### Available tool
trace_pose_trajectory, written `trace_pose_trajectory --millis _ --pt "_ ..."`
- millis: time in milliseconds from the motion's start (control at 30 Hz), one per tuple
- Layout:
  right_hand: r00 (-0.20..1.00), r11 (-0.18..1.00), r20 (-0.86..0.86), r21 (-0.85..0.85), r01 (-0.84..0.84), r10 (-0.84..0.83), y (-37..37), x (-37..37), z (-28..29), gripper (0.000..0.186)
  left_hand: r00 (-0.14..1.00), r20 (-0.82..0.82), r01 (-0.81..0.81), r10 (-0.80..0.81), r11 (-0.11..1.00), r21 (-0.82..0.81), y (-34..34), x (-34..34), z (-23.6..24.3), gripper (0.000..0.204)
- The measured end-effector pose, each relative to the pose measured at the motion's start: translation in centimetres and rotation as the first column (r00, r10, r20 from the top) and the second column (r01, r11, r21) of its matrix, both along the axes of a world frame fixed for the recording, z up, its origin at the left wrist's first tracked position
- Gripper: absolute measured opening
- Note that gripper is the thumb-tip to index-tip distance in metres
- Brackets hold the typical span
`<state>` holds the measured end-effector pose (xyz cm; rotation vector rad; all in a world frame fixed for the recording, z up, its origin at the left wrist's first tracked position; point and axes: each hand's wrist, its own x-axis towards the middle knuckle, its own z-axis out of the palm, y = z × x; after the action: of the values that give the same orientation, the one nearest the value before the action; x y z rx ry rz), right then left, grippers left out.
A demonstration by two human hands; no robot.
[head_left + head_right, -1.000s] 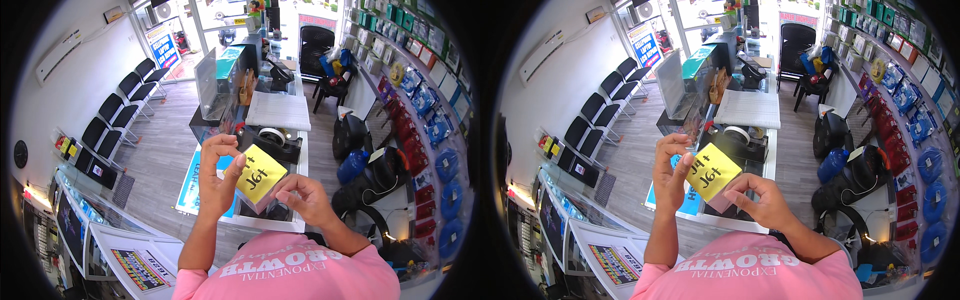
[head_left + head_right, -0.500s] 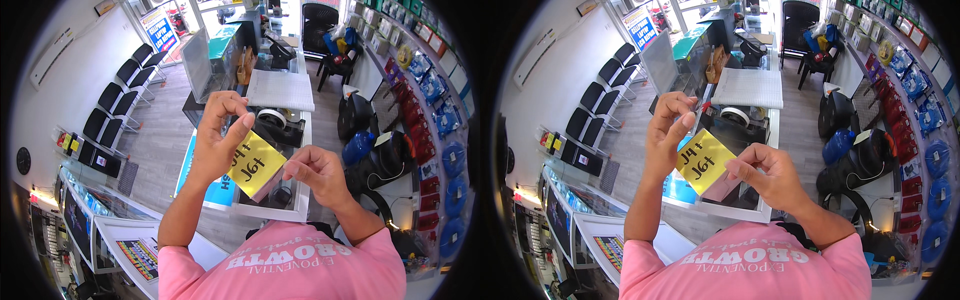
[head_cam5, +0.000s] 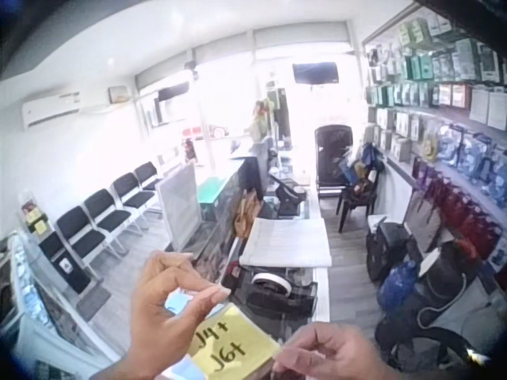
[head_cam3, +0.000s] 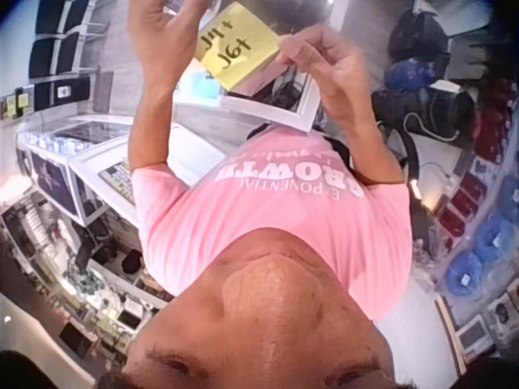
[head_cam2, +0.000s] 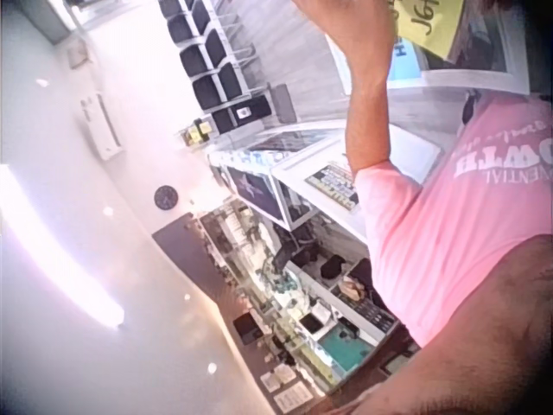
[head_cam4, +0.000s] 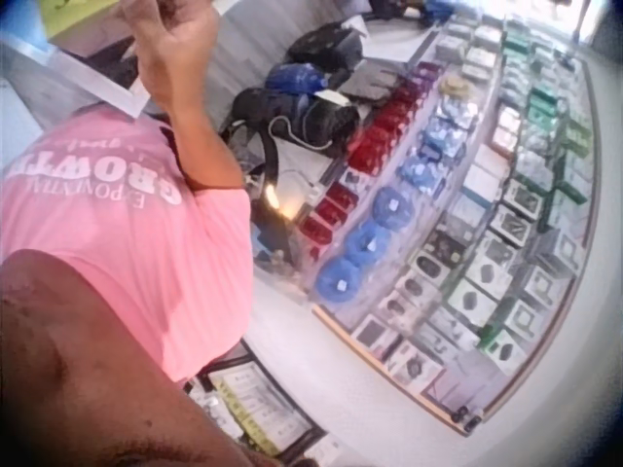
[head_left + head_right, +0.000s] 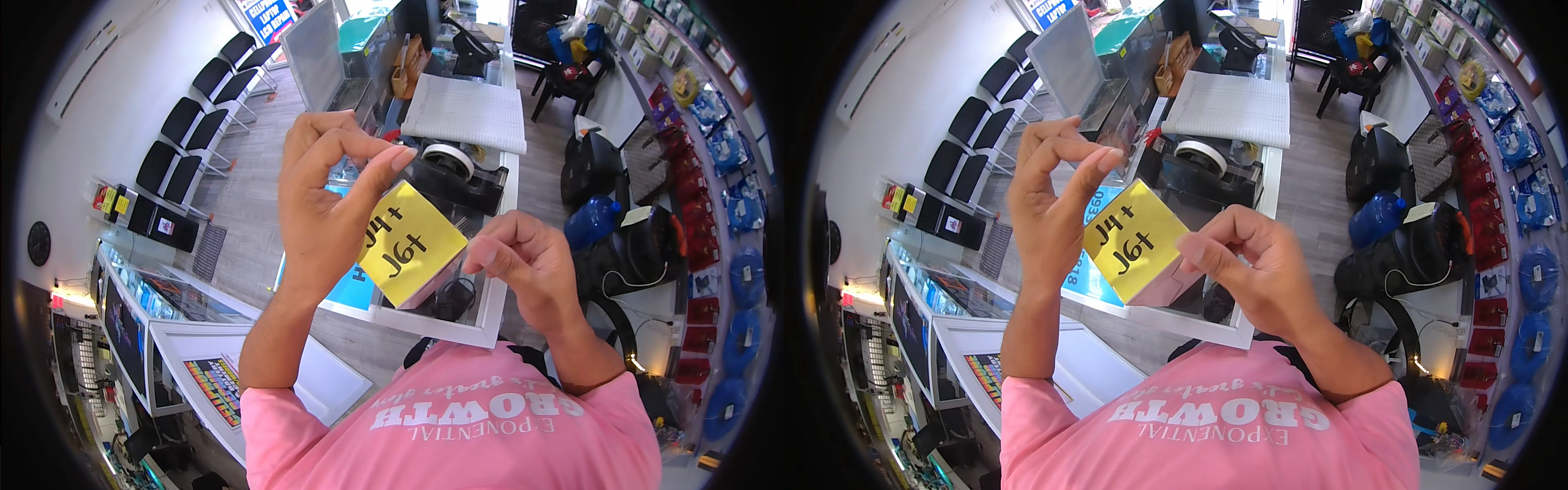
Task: The person retrieves a small white box from a shelf, removes a yellow sticky note, and walks to a counter. They place the box on the counter, then repeatedly peel, fold, and reapply the sticky note to the box while inspecting it. Finally, they return the box to the shelf.
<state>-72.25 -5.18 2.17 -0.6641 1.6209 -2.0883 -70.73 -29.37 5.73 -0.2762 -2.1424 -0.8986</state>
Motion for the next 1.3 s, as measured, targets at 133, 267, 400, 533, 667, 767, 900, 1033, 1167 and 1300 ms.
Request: trace_pose_trajectory --millis 133,267,400,533,667,767,900,1033,1167,1300 --pt "0.999 0.999 0.052 0.039 -0.004 0.002 0.3 -0.2 0.3 0.027 0.976 0.212 -0.048 0.038 0.998 0.043 0.7 0.3 -0.2 0.016" --pt "0.993 0.992 0.115 0.125 -0.029 0.015 0.2 -0.2 0.4 0.031 0.949 0.31 0.007 -0.051 0.99 0.141 0.0 0.2 -1.5 0.019" --pt "0.988 0.992 0.155 0.128 -0.025 0.005 -0.2 0.0 -0.1 0.032 0.928 0.363 0.016 -0.087 0.981 0.195 0.0 0.2 -1.7 0.02" --pt "0.992 0.989 0.126 0.148 -0.009 -0.01 -0.2 0.0 -0.4 0.034 0.895 0.437 0.002 -0.087 0.982 0.19 0.2 0.1 -1.6 0.024" --pt "0.993 0.986 0.118 0.166 -0.005 -0.015 -0.1 -0.1 -0.7 0.035 0.9 0.428 0.016 -0.085 0.987 0.163 0.3 -0.1 -2.0 0.023" --pt "0.992 0.989 0.121 0.146 0.001 -0.019 -0.2 -0.2 -1.0 0.035 0.898 0.433 0.019 -0.077 0.99 0.137 0.1 -0.2 -2.4 0.021" --pt "0.99 0.991 0.144 0.133 -0.006 -0.014 -0.3 -0.1 -1.0 0.033 0.892 0.444 0.013 -0.083 0.987 0.159 0.2 -0.1 -2.5 0.02" --pt "0.987 0.992 0.158 0.127 -0.018 -0.003 -0.3 0.0 -1.0 0.031 0.882 0.465 0.007 -0.082 0.987 0.16 0.4 -0.2 -2.3 0.019" --pt "0.988 0.995 0.154 0.095 -0.015 0.0 -0.4 0.1 -1.4 0.028 0.889 0.452 0.008 -0.073 0.99 0.144 0.5 -0.4 -2.2 0.02" --pt "0.993 0.996 0.119 0.088 -0.006 -0.005 -0.4 0.0 -1.6 0.028 0.876 0.48 -0.024 -0.046 0.99 0.139 0.8 -0.4 -2.0 0.021"
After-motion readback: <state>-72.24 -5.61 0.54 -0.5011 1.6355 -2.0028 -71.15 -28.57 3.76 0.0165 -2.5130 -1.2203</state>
